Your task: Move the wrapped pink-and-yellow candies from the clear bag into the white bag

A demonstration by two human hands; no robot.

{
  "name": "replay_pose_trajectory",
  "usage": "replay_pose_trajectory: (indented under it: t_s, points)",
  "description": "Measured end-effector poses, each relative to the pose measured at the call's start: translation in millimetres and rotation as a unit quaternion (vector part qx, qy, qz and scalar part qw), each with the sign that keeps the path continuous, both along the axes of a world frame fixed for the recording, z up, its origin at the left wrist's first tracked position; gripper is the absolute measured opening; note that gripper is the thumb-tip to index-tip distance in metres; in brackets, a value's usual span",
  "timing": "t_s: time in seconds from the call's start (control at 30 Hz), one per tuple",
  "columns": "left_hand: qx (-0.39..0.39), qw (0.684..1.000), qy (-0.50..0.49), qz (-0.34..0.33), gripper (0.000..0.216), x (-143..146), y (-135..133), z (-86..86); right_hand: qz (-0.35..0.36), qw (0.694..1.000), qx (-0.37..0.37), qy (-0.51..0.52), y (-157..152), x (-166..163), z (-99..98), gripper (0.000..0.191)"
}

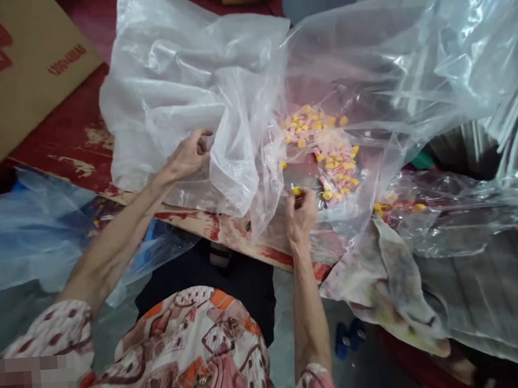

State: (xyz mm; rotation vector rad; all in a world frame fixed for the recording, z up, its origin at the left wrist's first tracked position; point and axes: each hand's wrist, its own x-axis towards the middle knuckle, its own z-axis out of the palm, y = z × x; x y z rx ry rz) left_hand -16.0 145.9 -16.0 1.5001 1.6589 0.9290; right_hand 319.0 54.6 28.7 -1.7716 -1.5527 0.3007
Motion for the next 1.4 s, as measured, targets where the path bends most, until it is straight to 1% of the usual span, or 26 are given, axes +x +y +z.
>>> replay_pose_trajectory:
  t_s: [0.07,0.1,0.13,0.17,0.23,0.27,0.3,0.33,0.4,0.47,0.5,0.57,0.63,0.7,0.77,0.8,0.87,0.93,1.03,1.1,1.17,1.2,1.27,1.3,1.33,1.4]
  points:
    - [0.002,0.997,-0.06,0.039,0.048,-5,-30,7.6,-0.031,0.996,0.058,0.055,-17,-19,2.0,0.035]
    - [-0.002,0.994,-0.096,0.054,0.045,-7,-45,10.9,-0.024,0.994,0.078,0.075,-27,-31,1.4,0.035]
    - [-0.008,0.989,-0.135,0.065,0.043,-8,-59,13.9,0.003,0.993,0.084,0.086,-36,-44,-0.6,0.034]
    - [-0.014,0.982,-0.172,0.072,0.042,-9,-73,16.7,0.049,0.993,0.071,0.085,-44,-57,-4.1,0.031]
    - [-0.026,0.97,-0.229,0.071,0.043,-10,-98,22.2,0.147,0.987,0.008,0.067,-55,-81,-13.1,0.028]
    - [-0.031,0.966,-0.246,0.066,0.044,-11,-109,25.0,0.174,0.982,-0.025,0.064,-57,-90,-17.2,0.029]
    - [-0.035,0.965,-0.253,0.059,0.044,-11,-118,27.8,0.178,0.98,-0.047,0.071,-57,-97,-20.1,0.03]
    - [-0.038,0.966,-0.249,0.051,0.044,-10,-126,30.3,0.161,0.981,-0.055,0.088,-56,-101,-21.4,0.031]
    - [-0.044,0.976,-0.213,0.021,0.04,-7,-137,33.3,0.096,0.987,-0.029,0.128,-52,-105,-20.4,0.035]
    - [-0.03,0.989,-0.145,-0.024,0.029,2,-142,31.6,0.057,0.988,0.005,0.142,-50,-105,-18.5,0.038]
    - [-0.016,0.993,-0.106,-0.051,0.023,9,-143,28.7,0.059,0.988,0.01,0.139,-50,-104,-18.7,0.038]
    - [0.014,0.994,-0.03,-0.1,0.016,23,-141,20.5,0.094,0.987,-0.013,0.133,-49,-103,-21.5,0.037]
    - [0.034,0.989,0.027,-0.139,0.016,37,-136,11.9,0.113,0.983,-0.04,0.141,-48,-102,-24.4,0.036]
    - [0.045,0.983,0.059,-0.17,0.018,48,-131,6.8,0.089,0.984,-0.026,0.155,-47,-103,-24.0,0.035]
    - [0.057,0.977,0.072,-0.193,0.019,54,-128,6.7,0.063,0.984,0.017,0.163,-47,-106,-20.7,0.035]
    - [0.061,0.975,0.076,-0.201,0.019,55,-128,8.2,0.063,0.984,0.033,0.165,-47,-108,-19.2,0.036]
    - [0.063,0.971,0.092,-0.21,0.018,55,-130,12.9,0.077,0.98,0.023,0.184,-51,-115,-18.3,0.04]
    - [0.059,0.969,0.116,-0.212,0.017,51,-135,17.6,0.1,0.972,-0.025,0.212,-57,-121,-20.1,0.042]
    - [0.037,0.973,0.098,-0.207,0.018,39,-148,21.7,0.165,0.961,-0.067,0.213,-66,-121,-21.7,0.039]
    - [0.002,0.983,0.039,-0.181,0.024,30,-157,23.2,0.218,0.957,-0.075,0.179,-70,-114,-19.3,0.035]
    - [-0.03,0.991,-0.014,-0.131,0.028,23,-162,25.2,0.258,0.952,-0.085,0.137,-72,-103,-15.3,0.033]
    - [-0.039,0.993,-0.023,-0.106,0.028,22,-163,26.6,0.268,0.952,-0.087,0.119,-72,-97,-13.5,0.032]
    - [-0.037,0.995,0.013,-0.088,0.022,24,-162,30.5,0.252,0.96,-0.074,0.094,-72,-82,-11.9,0.033]
    - [-0.03,0.993,0.056,-0.101,0.018,28,-160,32.8,0.225,0.968,-0.063,0.088,-72,-76,-12.4,0.035]
    - [-0.022,0.986,0.107,-0.126,0.013,32,-157,35.2,0.188,0.977,-0.052,0.085,-72,-70,-13.7,0.036]
    - [-0.009,0.961,0.203,-0.189,0.004,40,-151,40.1,0.109,0.989,-0.038,0.087,-72,-61,-18.2,0.041]
